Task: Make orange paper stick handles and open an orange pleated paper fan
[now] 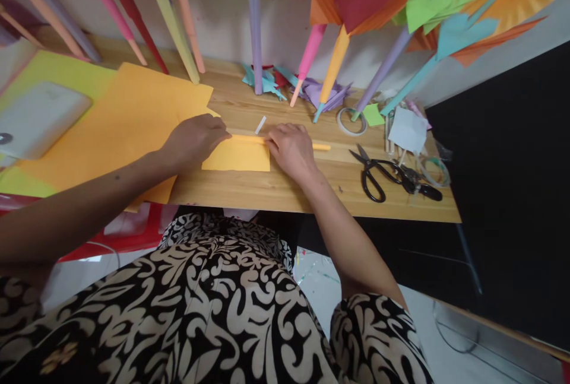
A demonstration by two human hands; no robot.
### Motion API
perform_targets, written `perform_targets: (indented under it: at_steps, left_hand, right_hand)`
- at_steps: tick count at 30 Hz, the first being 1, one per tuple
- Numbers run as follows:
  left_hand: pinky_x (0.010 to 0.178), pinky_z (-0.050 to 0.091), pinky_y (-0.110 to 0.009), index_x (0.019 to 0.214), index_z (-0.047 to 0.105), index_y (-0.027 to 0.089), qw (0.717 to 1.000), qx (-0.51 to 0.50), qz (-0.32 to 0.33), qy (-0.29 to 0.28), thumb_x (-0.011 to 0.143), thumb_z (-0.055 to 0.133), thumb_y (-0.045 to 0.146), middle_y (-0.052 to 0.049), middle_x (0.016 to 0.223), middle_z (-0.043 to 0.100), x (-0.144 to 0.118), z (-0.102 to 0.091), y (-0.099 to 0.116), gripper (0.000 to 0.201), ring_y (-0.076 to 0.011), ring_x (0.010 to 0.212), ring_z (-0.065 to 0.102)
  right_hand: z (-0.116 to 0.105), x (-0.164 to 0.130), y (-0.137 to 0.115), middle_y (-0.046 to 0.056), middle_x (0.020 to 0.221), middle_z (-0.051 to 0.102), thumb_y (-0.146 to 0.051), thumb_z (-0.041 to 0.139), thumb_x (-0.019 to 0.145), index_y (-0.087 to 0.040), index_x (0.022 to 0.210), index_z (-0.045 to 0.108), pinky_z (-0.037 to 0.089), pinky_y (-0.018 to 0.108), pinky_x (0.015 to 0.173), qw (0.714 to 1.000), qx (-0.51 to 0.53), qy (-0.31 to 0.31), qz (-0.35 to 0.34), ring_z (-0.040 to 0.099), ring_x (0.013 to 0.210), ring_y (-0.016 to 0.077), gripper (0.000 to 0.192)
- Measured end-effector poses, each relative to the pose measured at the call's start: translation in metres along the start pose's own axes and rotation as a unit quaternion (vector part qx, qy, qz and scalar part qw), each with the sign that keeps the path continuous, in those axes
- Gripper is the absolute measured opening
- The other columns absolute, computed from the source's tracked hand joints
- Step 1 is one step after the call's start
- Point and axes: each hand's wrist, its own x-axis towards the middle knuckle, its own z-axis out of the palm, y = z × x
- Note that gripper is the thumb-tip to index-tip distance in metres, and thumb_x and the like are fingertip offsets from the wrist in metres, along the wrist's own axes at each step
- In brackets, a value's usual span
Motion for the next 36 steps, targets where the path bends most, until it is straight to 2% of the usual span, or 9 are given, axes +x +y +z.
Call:
perform_targets:
  at_steps: [4,7,11,15,20,25,31,36]
  left_hand:
    - [0.078,0.048,-0.036,0.102,0.074,0.017,0.999,0.013,-0.028,-0.024,0.097,0.040,0.015,-0.011,0.096,0.072,0.000,-0.008,0.004,0.035,-0.0264,0.095,0.064]
    - [0.077,0.048,-0.037,0.112,0.073,0.016,0.999,0.001,-0.052,-0.007,0.097,0.041,0.018,-0.012,0.095,0.073,0.001,-0.008,0.001,0.036,-0.0267,0.091,0.066]
    - [0.076,0.048,-0.036,0.096,0.076,0.016,0.999,-0.036,-0.025,0.009,0.097,0.045,0.026,-0.009,0.089,0.071,0.003,-0.002,-0.008,0.033,-0.0254,0.089,0.065]
    - [0.078,0.048,-0.036,0.090,0.076,0.018,0.999,-0.050,-0.011,0.000,0.096,0.048,0.028,-0.008,0.090,0.070,0.007,0.004,-0.015,0.030,-0.0246,0.091,0.065]
    - [0.080,0.049,-0.036,0.089,0.073,0.016,0.998,-0.060,-0.026,0.003,0.092,0.051,0.022,-0.008,0.093,0.070,0.009,0.007,-0.014,0.023,-0.0246,0.092,0.065]
    - [0.082,0.049,-0.038,0.093,0.070,0.015,0.999,-0.037,-0.015,0.018,0.089,0.053,0.019,-0.010,0.093,0.069,0.006,0.006,-0.006,0.017,-0.0262,0.095,0.064]
    - [0.081,0.049,-0.038,0.097,0.068,0.014,1.000,-0.007,-0.021,0.015,0.092,0.050,0.015,-0.013,0.100,0.068,-0.004,0.004,0.008,0.019,-0.0274,0.100,0.061]
    - [0.079,0.049,-0.037,0.093,0.068,0.012,1.000,-0.008,-0.021,0.022,0.099,0.045,0.019,-0.013,0.096,0.069,-0.011,0.002,0.009,0.025,-0.0263,0.096,0.062]
  right_hand:
    - [-0.007,0.008,-0.002,0.010,0.094,0.076,-0.018,0.060,0.092,-0.019,0.087,0.072,0.042,0.043,0.087,0.999,0.017,-0.027,0.006,0.066,0.092,0.0295,0.013]
    - [-0.010,0.011,-0.001,0.009,0.096,0.076,-0.017,0.061,0.091,-0.020,0.092,0.073,0.042,0.043,0.087,0.999,0.027,-0.039,-0.004,0.067,0.092,0.0289,0.012]
    - [-0.008,0.012,0.003,0.009,0.100,0.075,-0.018,0.059,0.094,-0.022,0.107,0.075,0.041,0.043,0.088,0.998,0.015,-0.055,-0.032,0.065,0.095,0.0291,0.021]
    - [-0.005,0.011,0.006,0.008,0.095,0.072,-0.022,0.057,0.096,-0.024,0.105,0.075,0.041,0.043,0.086,0.997,0.000,-0.057,-0.046,0.062,0.090,0.0280,0.021]
    - [-0.002,0.007,0.004,0.011,0.096,0.070,-0.021,0.057,0.094,-0.021,0.101,0.074,0.042,0.046,0.084,0.998,-0.021,-0.042,-0.034,0.060,0.093,0.0310,0.019]
    - [0.005,0.001,0.001,0.011,0.102,0.068,-0.020,0.059,0.092,-0.023,0.095,0.072,0.042,0.048,0.084,0.999,-0.017,0.014,-0.034,0.057,0.101,0.0343,0.014]
    - [0.014,-0.009,-0.006,0.011,0.095,0.068,-0.020,0.056,0.096,-0.020,0.095,0.071,0.041,0.045,0.084,0.998,-0.039,0.035,-0.026,0.057,0.095,0.0317,0.015]
    - [0.018,-0.012,-0.009,0.011,0.093,0.068,-0.019,0.054,0.097,-0.019,0.092,0.071,0.041,0.041,0.080,0.997,-0.050,0.057,-0.030,0.058,0.092,0.0295,0.017]
